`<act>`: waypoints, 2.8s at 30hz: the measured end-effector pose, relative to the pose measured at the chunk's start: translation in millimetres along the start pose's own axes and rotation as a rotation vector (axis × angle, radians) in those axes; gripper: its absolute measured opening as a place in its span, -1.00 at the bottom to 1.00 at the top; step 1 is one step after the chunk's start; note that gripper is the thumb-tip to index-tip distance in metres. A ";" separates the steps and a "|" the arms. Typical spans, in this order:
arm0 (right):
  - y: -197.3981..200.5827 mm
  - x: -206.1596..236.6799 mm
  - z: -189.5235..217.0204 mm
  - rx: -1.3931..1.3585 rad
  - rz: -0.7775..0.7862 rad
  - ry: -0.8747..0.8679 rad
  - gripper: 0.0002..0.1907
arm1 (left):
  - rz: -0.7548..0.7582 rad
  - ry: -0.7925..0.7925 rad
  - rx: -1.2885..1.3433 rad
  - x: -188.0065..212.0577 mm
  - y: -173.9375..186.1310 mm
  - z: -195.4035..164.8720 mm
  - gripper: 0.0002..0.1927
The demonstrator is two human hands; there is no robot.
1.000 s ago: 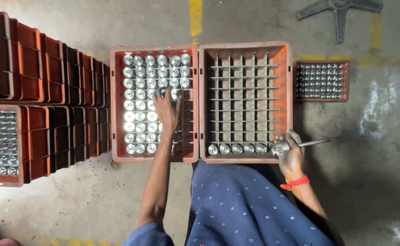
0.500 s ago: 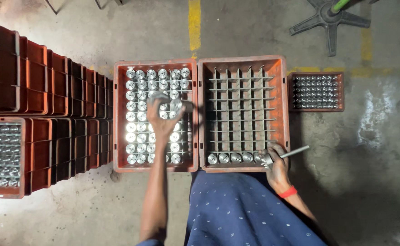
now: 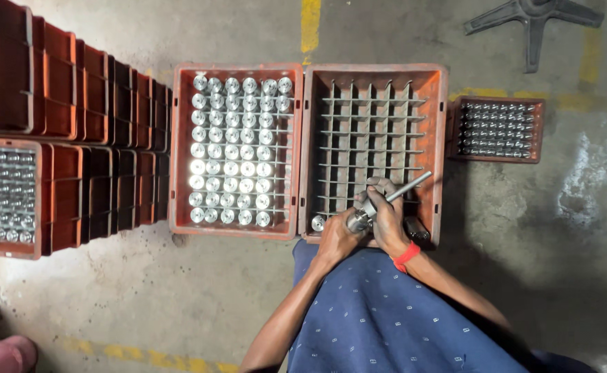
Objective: The person transfers small metal caps from one orange crate to another using a metal tool. They repeatedly pick up caps and place them into the receiving crate, then move the filled crate to a metal table and retrieve another crate to continue the process.
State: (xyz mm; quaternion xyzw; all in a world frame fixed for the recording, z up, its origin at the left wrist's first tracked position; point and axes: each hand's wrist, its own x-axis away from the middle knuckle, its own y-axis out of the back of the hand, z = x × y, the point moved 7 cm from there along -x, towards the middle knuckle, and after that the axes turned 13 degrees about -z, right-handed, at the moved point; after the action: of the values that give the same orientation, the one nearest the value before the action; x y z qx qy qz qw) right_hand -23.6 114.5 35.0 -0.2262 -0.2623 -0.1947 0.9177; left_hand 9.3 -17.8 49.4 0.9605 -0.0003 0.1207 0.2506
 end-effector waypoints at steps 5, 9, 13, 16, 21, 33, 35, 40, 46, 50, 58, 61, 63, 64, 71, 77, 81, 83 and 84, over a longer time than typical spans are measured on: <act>4.2 3.9 -1.5 0.091 0.245 0.185 -0.88 | 0.166 0.104 0.031 2.5 -13.5 0.5 -0.58; 22.7 -12.3 -21.9 0.123 0.200 -0.046 -0.84 | 0.250 0.149 0.077 8.2 -19.8 2.1 -0.49; 32.6 -13.2 -26.8 0.039 0.156 -0.039 -0.85 | 0.192 0.128 0.008 9.8 -21.0 3.8 -0.44; 35.1 -15.5 -30.1 0.037 0.160 -0.046 -0.86 | 0.222 0.125 0.001 9.6 -26.3 2.1 -0.47; 32.2 -24.7 -36.2 0.063 0.186 -0.066 -0.84 | 0.253 0.149 0.060 7.2 -20.3 -8.7 -0.43; 87.5 -21.2 62.9 1.415 0.159 0.393 -0.65 | -0.200 -0.434 -0.617 3.3 33.3 51.5 -0.44; 78.9 -6.5 73.7 1.625 0.312 0.541 -0.64 | -0.179 -0.446 -0.555 0.7 30.3 63.9 -0.48; 75.1 15.6 67.2 1.701 0.639 0.660 -0.34 | -0.052 -0.172 -0.432 -9.7 44.0 76.6 -0.55; 103.3 1.3 42.4 1.903 0.730 0.703 -0.38 | -0.203 -0.533 -0.473 -35.6 61.3 28.5 -0.40; 106.1 -7.4 40.0 1.970 0.708 0.564 -0.50 | -0.147 -0.622 -0.627 -60.1 47.2 32.0 -0.51; 104.9 -11.3 54.9 1.778 0.214 0.295 -0.59 | -0.053 -0.718 -0.519 -33.9 48.0 51.2 -0.64; 99.8 -5.6 58.6 1.195 0.150 0.464 -0.73 | -0.039 -0.692 -0.503 -34.8 53.3 47.8 -0.67; 104.0 -6.0 49.0 0.948 0.133 0.445 -0.76 | -0.117 -0.698 -0.311 -52.7 69.4 35.2 -0.72; 105.8 -6.0 43.7 0.822 0.125 0.436 -0.78 | -0.156 -0.701 -0.217 -66.9 80.0 29.0 -0.75; 119.9 -0.9 -16.0 0.060 -0.144 0.174 -0.89 | -0.564 -0.444 -0.649 -224.6 151.3 20.3 -0.38; 114.1 13.3 -30.3 0.038 -0.244 0.149 -0.83 | -0.529 -0.452 -0.616 -256.7 138.6 7.7 -0.45; 119.9 20.8 -32.3 0.055 -0.270 0.088 -0.84 | -0.480 -0.559 -0.428 -244.4 162.7 14.3 -0.40; 121.3 19.5 -33.3 0.040 -0.261 0.085 -0.84 | -0.577 -0.651 -0.220 -221.8 180.5 20.5 -0.44; 119.4 17.1 -33.1 0.034 -0.236 0.097 -0.84 | -0.652 -0.677 -0.125 -205.9 188.4 27.0 -0.48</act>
State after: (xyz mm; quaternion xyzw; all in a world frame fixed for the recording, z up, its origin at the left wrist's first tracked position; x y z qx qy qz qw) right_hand 59.7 191.4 -17.7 -0.1683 -0.2458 -0.3076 0.9037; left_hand -195.9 -207.9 69.5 0.8788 0.2124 -0.2844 0.3188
